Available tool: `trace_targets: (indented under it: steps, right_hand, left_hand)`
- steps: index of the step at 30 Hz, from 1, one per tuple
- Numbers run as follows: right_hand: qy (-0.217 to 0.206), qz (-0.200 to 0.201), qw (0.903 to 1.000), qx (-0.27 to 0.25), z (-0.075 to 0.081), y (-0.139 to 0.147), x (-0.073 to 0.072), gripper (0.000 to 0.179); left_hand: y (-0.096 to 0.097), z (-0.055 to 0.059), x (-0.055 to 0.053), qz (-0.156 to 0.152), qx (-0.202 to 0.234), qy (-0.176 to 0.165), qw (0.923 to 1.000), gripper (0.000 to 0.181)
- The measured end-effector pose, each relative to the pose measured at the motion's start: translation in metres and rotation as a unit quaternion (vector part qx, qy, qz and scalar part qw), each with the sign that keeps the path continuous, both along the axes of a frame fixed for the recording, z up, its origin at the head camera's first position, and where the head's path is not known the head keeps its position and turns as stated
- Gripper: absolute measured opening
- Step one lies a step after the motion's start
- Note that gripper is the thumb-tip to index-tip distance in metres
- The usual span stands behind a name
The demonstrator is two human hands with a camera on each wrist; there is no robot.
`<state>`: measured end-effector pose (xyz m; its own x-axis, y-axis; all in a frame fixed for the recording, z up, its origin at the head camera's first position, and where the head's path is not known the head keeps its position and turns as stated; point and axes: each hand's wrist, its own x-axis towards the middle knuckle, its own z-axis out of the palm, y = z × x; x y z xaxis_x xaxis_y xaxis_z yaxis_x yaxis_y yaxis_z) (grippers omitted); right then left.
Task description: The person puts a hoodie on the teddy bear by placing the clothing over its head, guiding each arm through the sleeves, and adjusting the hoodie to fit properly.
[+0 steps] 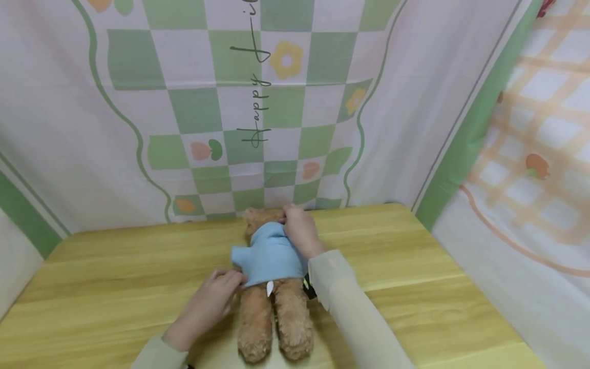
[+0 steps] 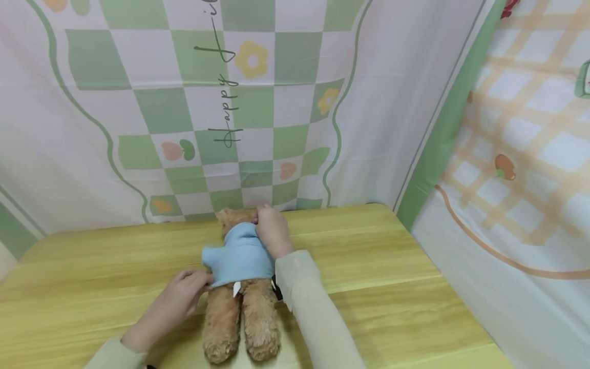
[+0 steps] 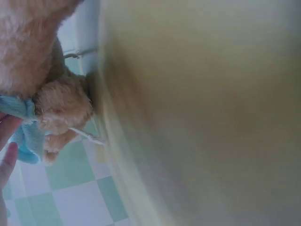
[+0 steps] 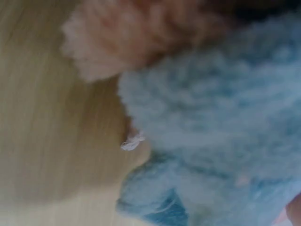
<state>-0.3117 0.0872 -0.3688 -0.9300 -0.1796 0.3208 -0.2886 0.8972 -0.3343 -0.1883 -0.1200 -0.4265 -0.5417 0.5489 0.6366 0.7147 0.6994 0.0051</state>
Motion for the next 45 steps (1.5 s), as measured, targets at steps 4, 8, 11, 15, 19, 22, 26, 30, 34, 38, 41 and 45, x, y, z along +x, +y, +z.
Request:
trace_targets:
  steps: [4,8,11,15,19,22,26,30,34,38,41,45]
  right_hand:
    - [-0.004,0.019,0.9998,-0.006,0.001,-0.003,0.0,0.011]
    - [-0.019,0.076,0.9963,-0.034,0.004,-0.003,-0.001,0.011]
    - [-0.05,0.128,0.9891,-0.054,0.005,0.0,-0.003,0.011]
    - [-0.099,0.178,0.9778,-0.047,0.005,0.004,-0.005,0.03]
    - [-0.083,0.176,0.9804,-0.032,0.004,0.003,-0.005,0.026]
    - [-0.052,0.149,0.9867,-0.039,0.004,0.001,-0.004,0.011]
    - [-0.059,0.111,0.9894,-0.073,0.006,0.0,-0.002,0.012]
    - [-0.107,0.137,0.98,-0.097,0.013,0.008,0.002,0.021]
    - [-0.197,0.209,0.9559,-0.06,0.023,0.019,0.01,0.036]
    - [-0.266,0.241,0.9333,-0.015,0.029,0.025,0.017,0.055]
    - [-0.267,0.251,0.9306,0.006,0.029,0.026,0.02,0.045]
    - [-0.223,0.266,0.937,0.038,0.026,0.023,0.023,0.035]
  left_hand:
    - [-0.004,-0.001,0.001,-0.001,0.013,0.015,0.9998,0.048]
    - [-0.008,0.0,-0.002,0.004,0.021,0.007,0.9997,0.019]
    - [-0.01,0.002,-0.002,0.007,0.027,-0.016,0.9995,0.019]
    - [-0.007,0.006,-0.002,-0.001,0.041,-0.028,0.9988,0.026]
    - [0.001,0.012,-0.005,-0.028,0.047,0.012,0.9984,0.02]
    - [0.007,0.014,-0.008,-0.045,0.049,0.03,0.9973,0.033]
    - [0.01,0.013,-0.007,-0.05,0.049,-0.002,0.9975,0.024]
    - [0.009,0.012,-0.006,-0.034,0.048,-0.035,0.9977,0.01]
    - [0.009,0.011,-0.003,-0.012,0.052,-0.07,0.9961,0.02]
    - [0.012,0.011,-0.002,0.008,0.055,-0.121,0.9911,0.035]
    - [0.015,0.012,-0.001,0.023,0.049,-0.154,0.9866,0.042]
    - [0.017,0.012,-0.002,0.036,0.047,-0.182,0.9815,0.052]
